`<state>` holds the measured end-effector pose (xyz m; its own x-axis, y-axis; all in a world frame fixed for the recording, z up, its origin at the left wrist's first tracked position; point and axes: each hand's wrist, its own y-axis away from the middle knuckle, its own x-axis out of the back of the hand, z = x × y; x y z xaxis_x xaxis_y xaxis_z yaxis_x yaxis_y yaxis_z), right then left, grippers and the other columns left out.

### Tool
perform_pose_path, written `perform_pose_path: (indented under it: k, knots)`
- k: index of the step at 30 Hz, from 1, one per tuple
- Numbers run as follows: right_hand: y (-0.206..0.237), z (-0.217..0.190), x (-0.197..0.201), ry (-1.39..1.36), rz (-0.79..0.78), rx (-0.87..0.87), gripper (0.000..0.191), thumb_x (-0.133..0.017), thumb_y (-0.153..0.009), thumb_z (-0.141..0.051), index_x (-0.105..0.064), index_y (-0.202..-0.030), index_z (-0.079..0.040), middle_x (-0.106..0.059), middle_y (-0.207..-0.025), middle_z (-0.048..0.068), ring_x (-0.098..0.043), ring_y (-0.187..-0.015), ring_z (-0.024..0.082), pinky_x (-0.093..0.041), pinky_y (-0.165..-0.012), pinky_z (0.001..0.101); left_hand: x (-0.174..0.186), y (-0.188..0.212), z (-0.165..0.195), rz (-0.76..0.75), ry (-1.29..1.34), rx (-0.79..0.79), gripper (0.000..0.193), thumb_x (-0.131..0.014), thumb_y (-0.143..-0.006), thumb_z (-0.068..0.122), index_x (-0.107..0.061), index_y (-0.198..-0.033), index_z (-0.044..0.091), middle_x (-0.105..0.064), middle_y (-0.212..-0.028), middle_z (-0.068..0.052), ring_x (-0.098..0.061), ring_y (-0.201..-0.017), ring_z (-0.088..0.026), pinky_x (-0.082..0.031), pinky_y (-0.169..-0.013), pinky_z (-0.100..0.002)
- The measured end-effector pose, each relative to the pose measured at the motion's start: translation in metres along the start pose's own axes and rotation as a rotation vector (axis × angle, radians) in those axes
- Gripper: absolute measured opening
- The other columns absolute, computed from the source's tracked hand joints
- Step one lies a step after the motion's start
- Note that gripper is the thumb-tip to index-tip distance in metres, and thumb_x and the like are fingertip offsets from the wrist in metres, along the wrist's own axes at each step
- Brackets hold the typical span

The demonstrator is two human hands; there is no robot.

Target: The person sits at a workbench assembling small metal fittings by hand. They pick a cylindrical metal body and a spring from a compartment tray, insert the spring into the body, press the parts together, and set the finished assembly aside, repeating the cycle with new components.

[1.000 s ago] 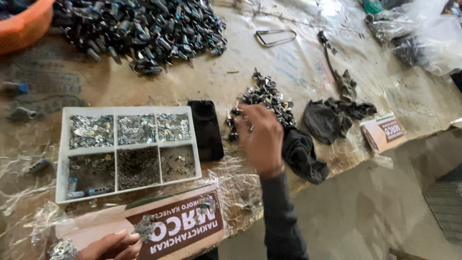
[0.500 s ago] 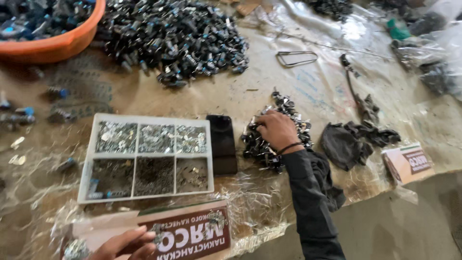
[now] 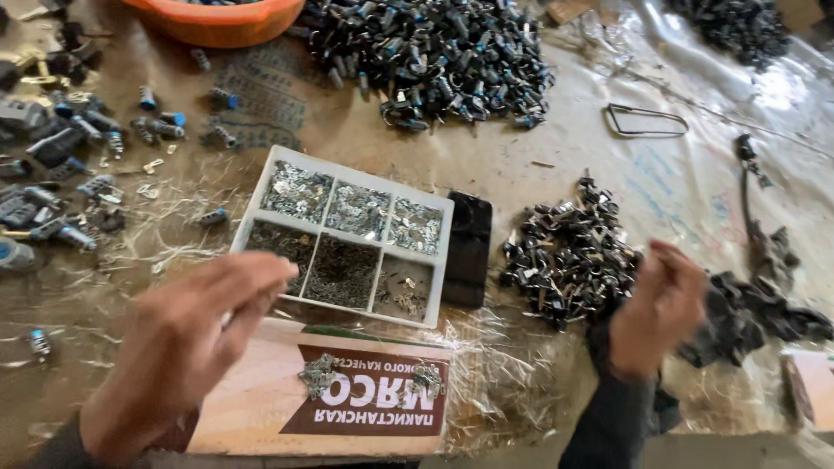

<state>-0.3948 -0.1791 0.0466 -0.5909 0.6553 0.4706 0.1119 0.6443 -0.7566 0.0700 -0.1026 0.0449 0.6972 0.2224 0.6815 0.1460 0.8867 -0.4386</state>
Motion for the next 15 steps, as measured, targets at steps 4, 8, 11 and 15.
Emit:
perform_pose_path:
  k: [4,8,11,15]
  knots:
    - [0.057,-0.011,0.026,-0.832,0.121,-0.351,0.006,-0.053,-0.117,-0.008,-0.055,-0.112,-0.005,-0.069,-0.111,0.016,-0.061,-0.096,0.02,-0.051,-0.094,0.035,0.015,-0.026,-0.026,-0.068,-0.192,-0.033,0.022,-0.071,-0.087,0.012,-0.074,-0.109,0.009,-0.076,-0.11,-0.007,-0.073,-0.091,-0.023,-0.058,-0.078,-0.036]
    - [0.103,-0.018,0.03,-1.418,-0.017,-1.238,0.013,-0.06,-0.111,-0.017,-0.063,-0.112,-0.004,-0.07,-0.096,0.012,-0.058,-0.074,0.017,-0.05,-0.062,0.0305,0.023,-0.035,-0.029,-0.379,-0.277,0.093,0.031,-0.071,-0.083,0.019,-0.075,-0.113,0.012,-0.075,-0.099,-0.002,-0.066,-0.088,-0.022,-0.054,-0.078,-0.037]
    - [0.125,-0.039,0.012,-0.523,-0.32,-0.724,0.018,-0.071,-0.095,-0.013,-0.07,-0.11,-0.003,-0.072,-0.094,0.01,-0.064,-0.073,0.012,-0.053,-0.06,0.0261,0.022,-0.047,-0.026,-0.558,-0.466,0.06,0.029,-0.071,-0.078,0.018,-0.075,-0.107,0.016,-0.071,-0.101,-0.001,-0.064,-0.093,-0.022,-0.054,-0.081,-0.04]
    - [0.134,-0.076,-0.012,-0.202,-0.371,-0.661,0.021,-0.082,-0.078,-0.008,-0.073,-0.097,-0.006,-0.077,-0.087,0.004,-0.072,-0.076,0.009,-0.059,-0.066,0.0257,0.017,-0.066,-0.026,-0.725,-0.577,0.072,0.022,-0.069,-0.083,0.021,-0.075,-0.104,0.02,-0.07,-0.101,0.0,-0.064,-0.103,-0.024,-0.054,-0.086,-0.041]
